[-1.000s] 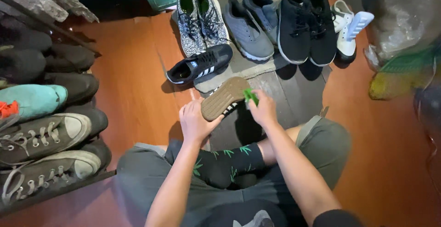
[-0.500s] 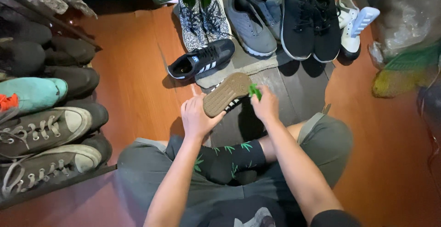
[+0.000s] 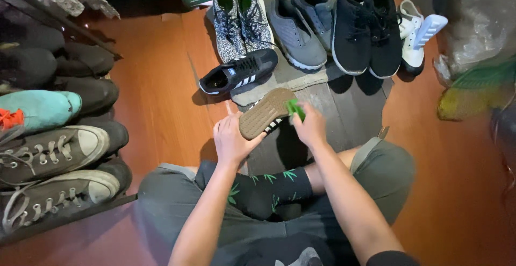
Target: Cleaning the sole of a sneaker using a small brush while sitting on the floor
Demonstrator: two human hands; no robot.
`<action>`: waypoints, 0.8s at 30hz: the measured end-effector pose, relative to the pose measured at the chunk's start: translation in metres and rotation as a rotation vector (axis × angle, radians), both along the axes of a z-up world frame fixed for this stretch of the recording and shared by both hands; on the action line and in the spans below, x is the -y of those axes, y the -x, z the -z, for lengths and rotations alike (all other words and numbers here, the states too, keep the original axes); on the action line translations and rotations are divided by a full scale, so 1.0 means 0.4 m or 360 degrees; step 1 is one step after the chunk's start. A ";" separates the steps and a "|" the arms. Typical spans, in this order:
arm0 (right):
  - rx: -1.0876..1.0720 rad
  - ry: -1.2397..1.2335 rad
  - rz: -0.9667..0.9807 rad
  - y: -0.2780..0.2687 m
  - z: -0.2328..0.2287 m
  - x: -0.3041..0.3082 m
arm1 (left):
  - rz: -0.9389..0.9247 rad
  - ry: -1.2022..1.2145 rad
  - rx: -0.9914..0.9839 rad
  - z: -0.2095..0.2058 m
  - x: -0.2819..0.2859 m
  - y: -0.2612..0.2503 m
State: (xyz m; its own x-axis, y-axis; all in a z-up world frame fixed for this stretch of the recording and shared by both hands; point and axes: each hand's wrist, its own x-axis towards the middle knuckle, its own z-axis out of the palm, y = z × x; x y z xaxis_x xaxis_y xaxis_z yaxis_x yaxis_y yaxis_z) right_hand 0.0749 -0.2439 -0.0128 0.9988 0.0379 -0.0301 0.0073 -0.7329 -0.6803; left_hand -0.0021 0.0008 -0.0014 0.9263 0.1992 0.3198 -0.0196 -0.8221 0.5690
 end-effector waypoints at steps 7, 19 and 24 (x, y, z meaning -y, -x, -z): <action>0.0363 -0.0208 0.0180 -0.009 -0.013 -0.028 | 0.0068 -0.0087 0.0034 -0.047 0.017 0.005; 0.0995 0.0077 -0.0647 -0.046 0.055 -0.085 | 0.0073 -0.0205 0.0112 -0.037 0.018 0.002; 0.0478 0.0124 -0.0325 -0.104 0.031 -0.024 | 0.0105 -0.0183 0.0088 -0.054 0.018 -0.001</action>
State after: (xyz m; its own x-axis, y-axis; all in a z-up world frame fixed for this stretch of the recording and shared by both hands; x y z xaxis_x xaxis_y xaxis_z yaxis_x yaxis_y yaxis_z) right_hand 0.1167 -0.2344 -0.0251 0.9358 0.2463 0.2523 0.3493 -0.7453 -0.5680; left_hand -0.0017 -0.0063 0.0202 0.9166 0.0973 0.3878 -0.1047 -0.8776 0.4678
